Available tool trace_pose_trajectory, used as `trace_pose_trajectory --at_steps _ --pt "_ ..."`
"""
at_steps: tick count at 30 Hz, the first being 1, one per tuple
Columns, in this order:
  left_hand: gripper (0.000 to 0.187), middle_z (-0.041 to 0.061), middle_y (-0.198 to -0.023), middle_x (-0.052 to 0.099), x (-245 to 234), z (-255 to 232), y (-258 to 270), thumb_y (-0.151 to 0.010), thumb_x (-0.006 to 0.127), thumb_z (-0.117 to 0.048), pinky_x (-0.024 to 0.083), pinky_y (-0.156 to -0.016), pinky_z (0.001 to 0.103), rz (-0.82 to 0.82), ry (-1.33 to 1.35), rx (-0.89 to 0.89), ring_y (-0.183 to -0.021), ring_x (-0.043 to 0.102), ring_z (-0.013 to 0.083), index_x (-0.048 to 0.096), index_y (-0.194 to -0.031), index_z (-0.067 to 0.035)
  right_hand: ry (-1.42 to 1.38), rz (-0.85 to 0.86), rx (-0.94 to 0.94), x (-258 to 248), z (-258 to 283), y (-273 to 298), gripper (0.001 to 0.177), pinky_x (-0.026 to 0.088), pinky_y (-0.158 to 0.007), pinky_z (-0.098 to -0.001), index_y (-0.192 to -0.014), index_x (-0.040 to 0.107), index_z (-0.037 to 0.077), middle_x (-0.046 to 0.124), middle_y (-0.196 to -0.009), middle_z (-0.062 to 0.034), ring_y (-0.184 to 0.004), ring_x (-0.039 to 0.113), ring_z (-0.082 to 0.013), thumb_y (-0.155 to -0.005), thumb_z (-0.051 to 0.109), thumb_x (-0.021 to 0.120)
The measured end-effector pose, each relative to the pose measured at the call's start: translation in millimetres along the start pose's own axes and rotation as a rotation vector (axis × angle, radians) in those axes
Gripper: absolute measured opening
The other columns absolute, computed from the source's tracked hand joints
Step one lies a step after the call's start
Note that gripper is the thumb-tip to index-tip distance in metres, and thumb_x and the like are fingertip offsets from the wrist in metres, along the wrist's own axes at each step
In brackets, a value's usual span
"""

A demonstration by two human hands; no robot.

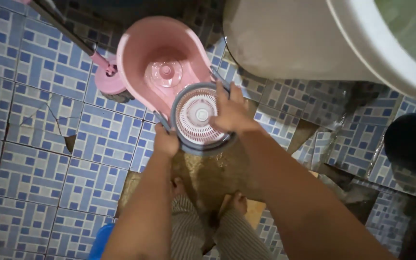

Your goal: Preparing a mop and bucket for cleaning, then rinsing the mop in a bathroom wash area.

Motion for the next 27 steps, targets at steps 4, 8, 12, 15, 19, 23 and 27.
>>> trace_pose_trajectory --at_steps 4,8,12,15,19,23,27 --pt "0.082 0.039 -0.144 0.039 -2.9 -42.5 23.4 -0.091 0.066 -0.03 0.037 -0.11 0.044 -0.026 -0.056 0.091 -0.132 0.046 0.0502 0.02 -0.152 0.0 0.099 0.015 -0.117 1.6 15.3 26.4 0.114 0.016 -0.118 -0.0592 -0.162 0.007 0.021 0.009 -0.165 -0.0299 -0.153 0.01 -0.0474 -0.076 0.036 0.08" --pt "0.098 0.044 -0.157 0.009 -21.6 -103.1 53.4 -0.093 0.065 -0.035 0.026 -0.12 0.042 -0.007 -0.23 0.112 -0.145 0.025 0.0554 0.002 -0.162 -0.008 0.073 -0.045 -0.249 -23.3 41.1 56.4 0.106 0.017 -0.12 -0.0579 -0.162 0.013 0.02 0.012 -0.163 -0.0321 -0.15 0.015 -0.049 -0.08 0.032 0.078" --pt "0.092 0.043 -0.159 0.011 -53.9 -182.0 83.2 -0.096 0.061 -0.038 0.026 -0.121 0.044 0.006 -0.218 0.179 -0.147 0.025 0.0551 0.005 -0.164 -0.013 -0.008 -0.166 -0.307 -67.2 57.5 79.3 0.101 0.025 -0.12 -0.0527 -0.161 0.022 0.019 0.018 -0.163 -0.0325 -0.147 0.026 -0.0495 -0.078 0.028 0.079" --pt "0.088 0.039 -0.162 0.013 -86.3 -251.5 115.8 -0.094 0.059 -0.036 0.03 -0.119 0.044 0.04 -0.199 0.241 -0.144 0.032 0.0525 0.008 -0.164 -0.018 -0.151 -0.246 -0.314 -131.1 76.6 115.7 0.097 0.031 -0.119 -0.0481 -0.16 0.028 0.019 0.021 -0.162 -0.0327 -0.145 0.031 -0.0501 -0.077 0.024 0.078" --pt "0.086 0.038 -0.161 0.016 -101.8 -349.7 142.2 -0.093 0.06 -0.033 0.029 -0.118 0.046 0.018 -0.2 0.443 -0.145 0.031 0.0521 0.013 -0.163 -0.016 -0.265 -0.378 -0.356 -233.6 97.0 147.8 0.094 0.031 -0.119 -0.0472 -0.16 0.03 0.018 0.025 -0.16 -0.0318 -0.145 0.031 -0.0499 -0.078 0.018 0.077" --pt "0.074 0.039 -0.156 0.029 -97.3 -449.2 194.9 -0.1 0.056 -0.03 0.026 -0.12 0.047 -0.04 -0.023 0.786 -0.147 0.03 0.0521 0.021 -0.161 -0.004 -0.394 -0.642 -0.493 -330.4 104.9 179.5 0.089 0.033 -0.119 -0.0474 -0.16 0.03 0.015 0.032 -0.157 -0.0293 -0.144 0.036 -0.047 -0.084 0.016 0.075" --pt "0.063 0.035 -0.156 0.038 -92.3 -551.9 238.8 -0.105 0.047 -0.03 0.03 -0.12 0.046 -0.023 0.172 0.907 -0.147 0.037 0.0474 0.03 -0.158 -0.001 -0.409 -0.921 -0.487 -424.5 83.8 205.2 0.091 0.033 -0.119 -0.0476 -0.161 0.03 0.013 0.033 -0.157 -0.0265 -0.144 0.038 -0.045 -0.081 0.012 0.073"
Point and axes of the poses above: each hand's wrist, its own y-axis away from the middle knuckle, its own x-axis out of the palm, z = x × y, the point moved 7 cm from there along -y, towards the middle knuckle
